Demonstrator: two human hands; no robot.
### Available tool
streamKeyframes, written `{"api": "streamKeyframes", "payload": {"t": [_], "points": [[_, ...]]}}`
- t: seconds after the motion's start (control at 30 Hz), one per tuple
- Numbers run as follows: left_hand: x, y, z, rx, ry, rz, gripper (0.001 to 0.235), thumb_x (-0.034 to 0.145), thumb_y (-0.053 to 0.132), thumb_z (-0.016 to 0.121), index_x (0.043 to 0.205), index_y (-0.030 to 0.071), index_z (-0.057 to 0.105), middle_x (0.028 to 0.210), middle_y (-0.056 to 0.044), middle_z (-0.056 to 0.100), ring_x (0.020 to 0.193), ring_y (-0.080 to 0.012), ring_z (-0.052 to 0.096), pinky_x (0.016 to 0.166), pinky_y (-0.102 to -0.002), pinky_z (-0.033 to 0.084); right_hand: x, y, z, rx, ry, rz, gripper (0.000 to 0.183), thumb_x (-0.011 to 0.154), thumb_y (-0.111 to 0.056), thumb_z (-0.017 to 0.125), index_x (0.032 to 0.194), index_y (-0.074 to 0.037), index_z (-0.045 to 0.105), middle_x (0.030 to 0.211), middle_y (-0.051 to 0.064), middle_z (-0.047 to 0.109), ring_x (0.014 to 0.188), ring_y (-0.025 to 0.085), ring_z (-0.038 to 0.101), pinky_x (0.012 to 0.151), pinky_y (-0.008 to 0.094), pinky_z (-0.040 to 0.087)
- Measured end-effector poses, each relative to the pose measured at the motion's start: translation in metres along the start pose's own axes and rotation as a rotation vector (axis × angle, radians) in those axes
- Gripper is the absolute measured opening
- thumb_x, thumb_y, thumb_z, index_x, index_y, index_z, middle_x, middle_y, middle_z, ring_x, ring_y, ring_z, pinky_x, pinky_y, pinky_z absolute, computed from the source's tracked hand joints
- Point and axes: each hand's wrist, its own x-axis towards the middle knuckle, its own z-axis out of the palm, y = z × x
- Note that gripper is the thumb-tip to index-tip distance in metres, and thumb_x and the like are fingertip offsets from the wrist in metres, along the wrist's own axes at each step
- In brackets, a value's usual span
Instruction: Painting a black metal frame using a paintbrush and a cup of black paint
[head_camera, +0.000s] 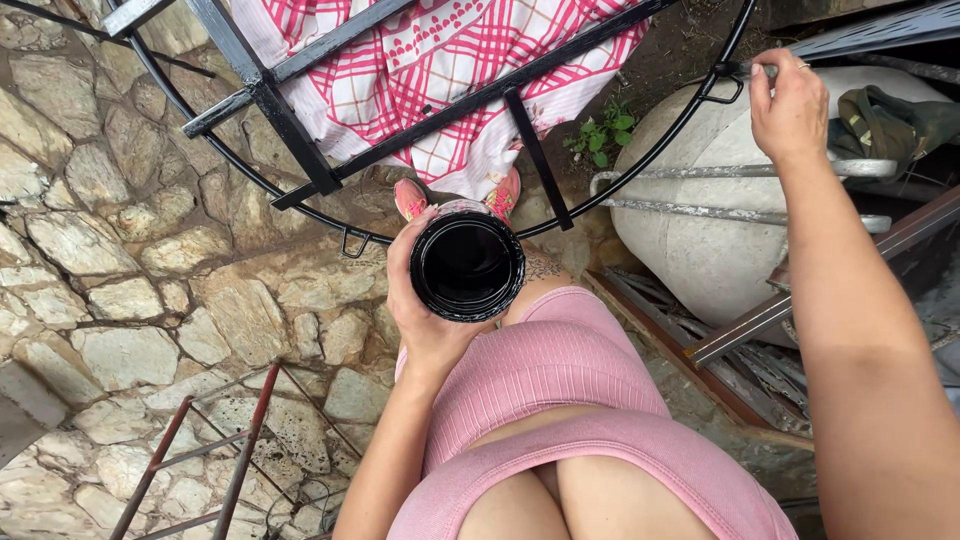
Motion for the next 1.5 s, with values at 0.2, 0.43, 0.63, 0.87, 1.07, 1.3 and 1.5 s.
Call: {"api": "streamKeyframes", "payload": {"t": [0.2,0.43,0.63,0.87,1.07,1.3,1.5], "points": [[0.001,0.002,0.0,0.001,0.017,0.006,0.093,0.073,0.035,0.092,0.144,0.003,0.043,0.145,-0.018,0.055,0.138,-0.032,0.055,0.124,-0.043,0.042,0.0,0.022,0.014,0.269,0.189,0.244,0.014,0.122,-0.019,0.056,0.117,-0.009,0.065,0.09,0.005,0.078,0.075,0.017,0.077,0.082,0.033,0.055],[0.006,0.002,0.002,0.011,0.025,0.018,0.089,0.074,0.033,0.092,0.143,0.002,0.045,0.144,-0.018,0.056,0.136,-0.032,0.057,0.123,-0.043,0.043,-0.007,0.046,0.019,0.0,0.289,0.466,0.015,0.108,-0.027,0.06,0.105,-0.016,0.07,0.079,0.006,0.077,0.082,0.031,0.066,0.079,0.046,0.046],[0.005,0.0,0.001,-0.004,0.015,0.021,0.092,0.072,0.032,0.093,0.144,0.002,0.044,0.145,-0.018,0.055,0.137,-0.0322,0.056,0.124,-0.043,0.042,0.0,0.033,0.021,-0.019,0.188,0.331,0.009,0.113,-0.018,0.067,0.111,-0.013,0.074,0.072,0.003,0.072,0.066,0.024,0.071,0.077,0.045,0.054],[0.006,0.002,0.001,-0.016,0.023,0.036,0.091,0.074,0.032,0.092,0.144,0.002,0.043,0.144,-0.02,0.055,0.138,-0.033,0.056,0.124,-0.043,0.042,-0.007,0.025,0.025,-0.211,0.156,0.379,0.026,0.116,-0.03,0.07,0.106,-0.006,0.076,0.085,0.012,0.079,0.08,0.037,0.067,0.074,0.051,0.051],[0.005,-0.001,0.002,-0.021,0.009,0.018,0.094,0.072,0.036,0.093,0.144,0.003,0.043,0.144,-0.017,0.055,0.138,-0.0316,0.055,0.124,-0.043,0.041,-0.015,0.022,0.037,-0.085,0.197,0.457,0.04,0.119,-0.039,0.065,0.1,-0.007,0.078,0.078,0.006,0.077,0.085,0.034,0.056,0.072,0.047,0.044],[0.004,-0.001,0.006,-0.033,0.004,0.015,0.093,0.072,0.031,0.093,0.144,0.004,0.043,0.144,-0.018,0.055,0.138,-0.0317,0.055,0.125,-0.043,0.041,0.0,0.01,0.054,0.07,0.285,0.554,0.047,0.116,-0.048,0.059,0.084,-0.016,0.073,0.066,-0.006,0.076,0.092,0.026,0.055,0.081,0.039,0.042],[0.002,0.002,0.003,-0.039,0.014,0.029,0.095,0.071,0.034,0.094,0.145,0.003,0.042,0.145,-0.019,0.054,0.139,-0.0323,0.055,0.125,-0.043,0.041,0.013,0.026,0.073,0.669,0.492,0.734,0.04,0.104,-0.041,0.07,0.079,-0.011,0.062,0.066,0.008,0.081,0.05,0.011,0.08,0.036,0.021,0.054]]}}
